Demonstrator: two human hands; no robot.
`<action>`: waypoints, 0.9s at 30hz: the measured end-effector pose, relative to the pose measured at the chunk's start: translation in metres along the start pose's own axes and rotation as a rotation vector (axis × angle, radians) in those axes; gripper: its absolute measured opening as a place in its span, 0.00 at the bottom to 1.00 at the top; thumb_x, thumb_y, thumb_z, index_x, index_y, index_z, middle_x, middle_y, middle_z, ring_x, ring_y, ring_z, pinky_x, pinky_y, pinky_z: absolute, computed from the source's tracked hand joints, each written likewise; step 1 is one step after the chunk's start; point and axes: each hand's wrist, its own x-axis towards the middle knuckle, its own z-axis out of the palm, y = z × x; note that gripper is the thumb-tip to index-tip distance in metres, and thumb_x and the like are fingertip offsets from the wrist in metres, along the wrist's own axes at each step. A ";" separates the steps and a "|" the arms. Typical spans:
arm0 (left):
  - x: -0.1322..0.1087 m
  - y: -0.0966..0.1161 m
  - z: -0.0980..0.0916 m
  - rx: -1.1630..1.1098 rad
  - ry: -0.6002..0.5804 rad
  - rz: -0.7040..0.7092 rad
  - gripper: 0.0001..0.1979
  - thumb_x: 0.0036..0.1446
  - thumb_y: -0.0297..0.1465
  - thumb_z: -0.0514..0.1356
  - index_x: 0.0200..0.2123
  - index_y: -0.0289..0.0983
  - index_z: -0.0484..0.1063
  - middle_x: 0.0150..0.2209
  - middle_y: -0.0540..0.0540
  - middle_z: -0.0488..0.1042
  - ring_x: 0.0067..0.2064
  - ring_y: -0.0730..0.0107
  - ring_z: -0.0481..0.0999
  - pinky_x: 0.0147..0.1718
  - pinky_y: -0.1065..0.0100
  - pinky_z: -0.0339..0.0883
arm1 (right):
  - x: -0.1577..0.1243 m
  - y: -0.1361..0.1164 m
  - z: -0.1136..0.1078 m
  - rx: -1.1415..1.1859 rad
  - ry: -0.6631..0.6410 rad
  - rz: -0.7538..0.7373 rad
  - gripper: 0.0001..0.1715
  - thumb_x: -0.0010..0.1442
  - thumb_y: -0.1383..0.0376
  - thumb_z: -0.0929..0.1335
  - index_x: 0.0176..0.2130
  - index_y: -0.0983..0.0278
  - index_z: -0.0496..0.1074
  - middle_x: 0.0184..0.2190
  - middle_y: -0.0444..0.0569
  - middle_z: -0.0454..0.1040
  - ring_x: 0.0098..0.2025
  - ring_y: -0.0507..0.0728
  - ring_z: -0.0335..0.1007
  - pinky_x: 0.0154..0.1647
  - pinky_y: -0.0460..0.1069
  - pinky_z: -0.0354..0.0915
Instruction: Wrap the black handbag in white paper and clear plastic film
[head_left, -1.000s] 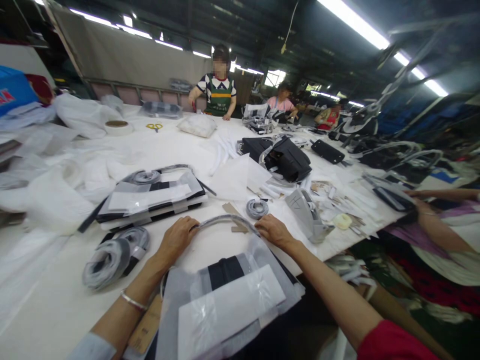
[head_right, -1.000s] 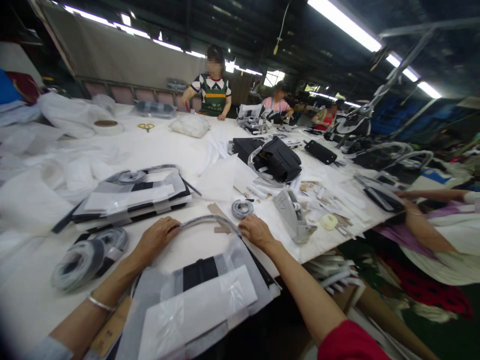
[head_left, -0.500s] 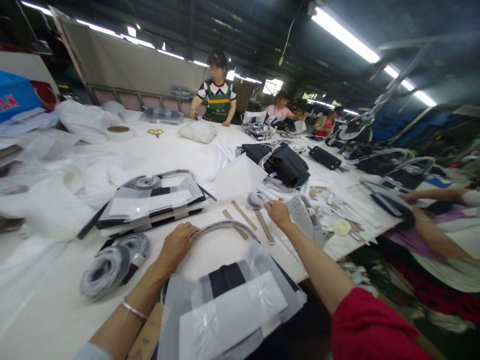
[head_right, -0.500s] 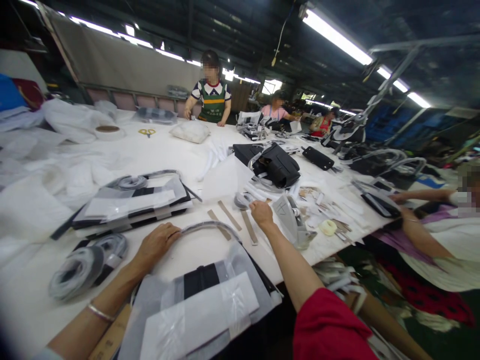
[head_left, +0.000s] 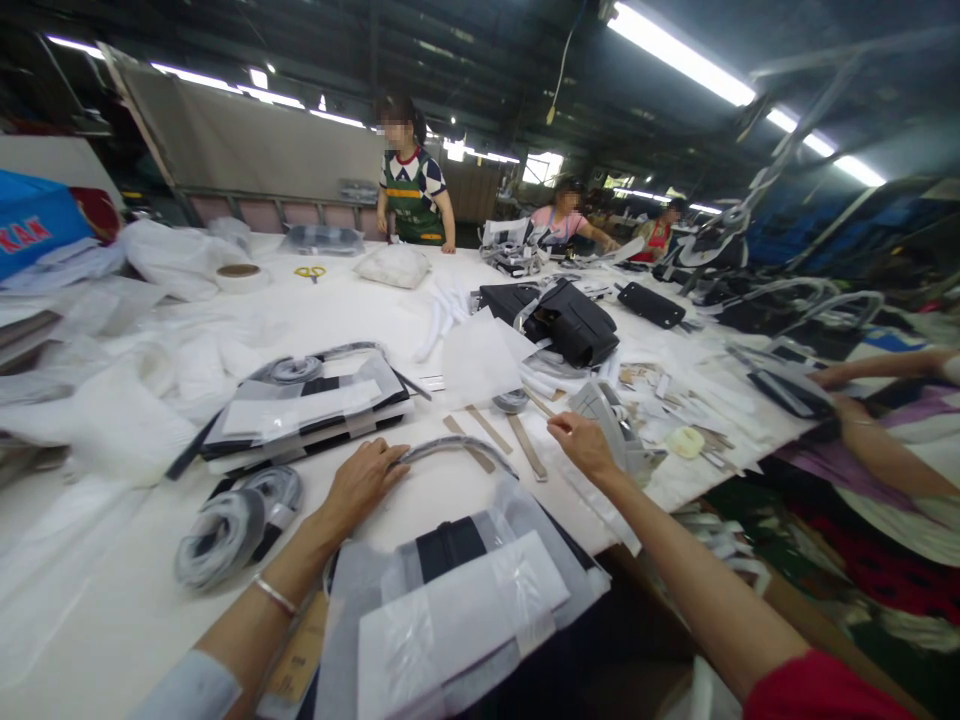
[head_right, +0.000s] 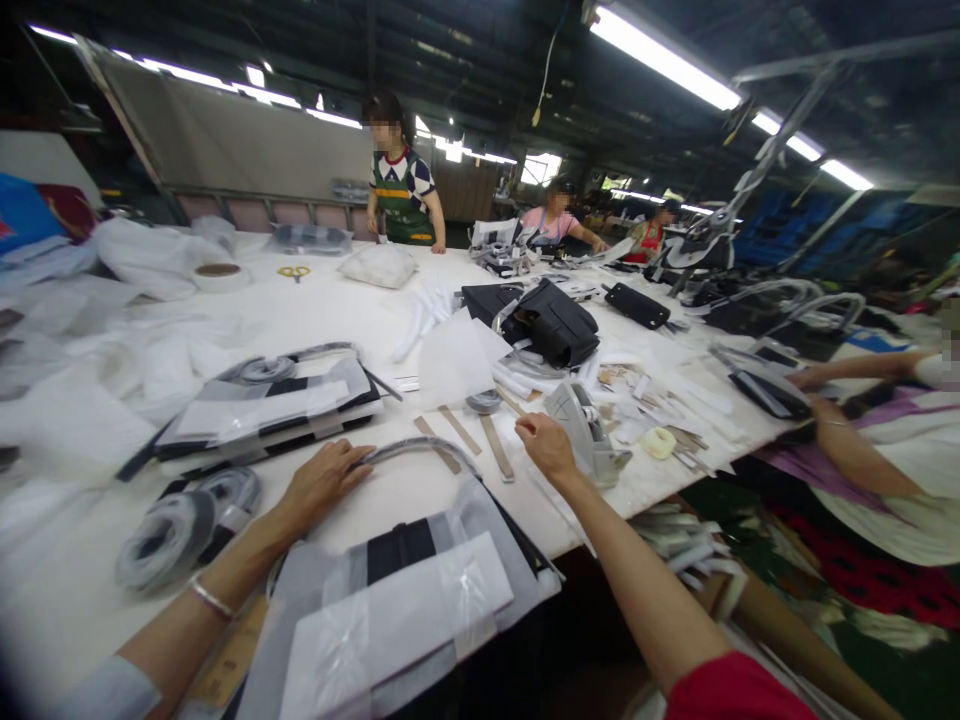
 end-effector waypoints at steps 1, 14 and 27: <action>0.002 0.001 -0.004 0.012 -0.039 0.009 0.17 0.67 0.37 0.51 0.54 0.42 0.70 0.43 0.43 0.71 0.47 0.58 0.71 0.45 0.62 0.65 | -0.013 0.004 -0.003 0.028 -0.012 -0.020 0.12 0.59 0.62 0.64 0.34 0.61 0.77 0.36 0.48 0.79 0.39 0.56 0.74 0.45 0.50 0.66; 0.030 0.016 -0.013 0.109 -0.136 0.037 0.10 0.64 0.28 0.50 0.44 0.38 0.69 0.43 0.43 0.74 0.47 0.60 0.74 0.43 0.64 0.66 | -0.117 0.021 -0.024 0.305 0.133 -0.040 0.13 0.62 0.56 0.65 0.36 0.60 0.76 0.35 0.51 0.79 0.37 0.60 0.75 0.42 0.54 0.70; 0.023 0.000 -0.009 0.137 -0.011 -0.031 0.20 0.59 0.39 0.47 0.48 0.37 0.71 0.49 0.37 0.75 0.52 0.52 0.74 0.52 0.56 0.67 | -0.145 -0.024 -0.017 0.352 0.212 -0.294 0.08 0.65 0.66 0.65 0.38 0.60 0.75 0.34 0.48 0.78 0.38 0.56 0.74 0.42 0.50 0.70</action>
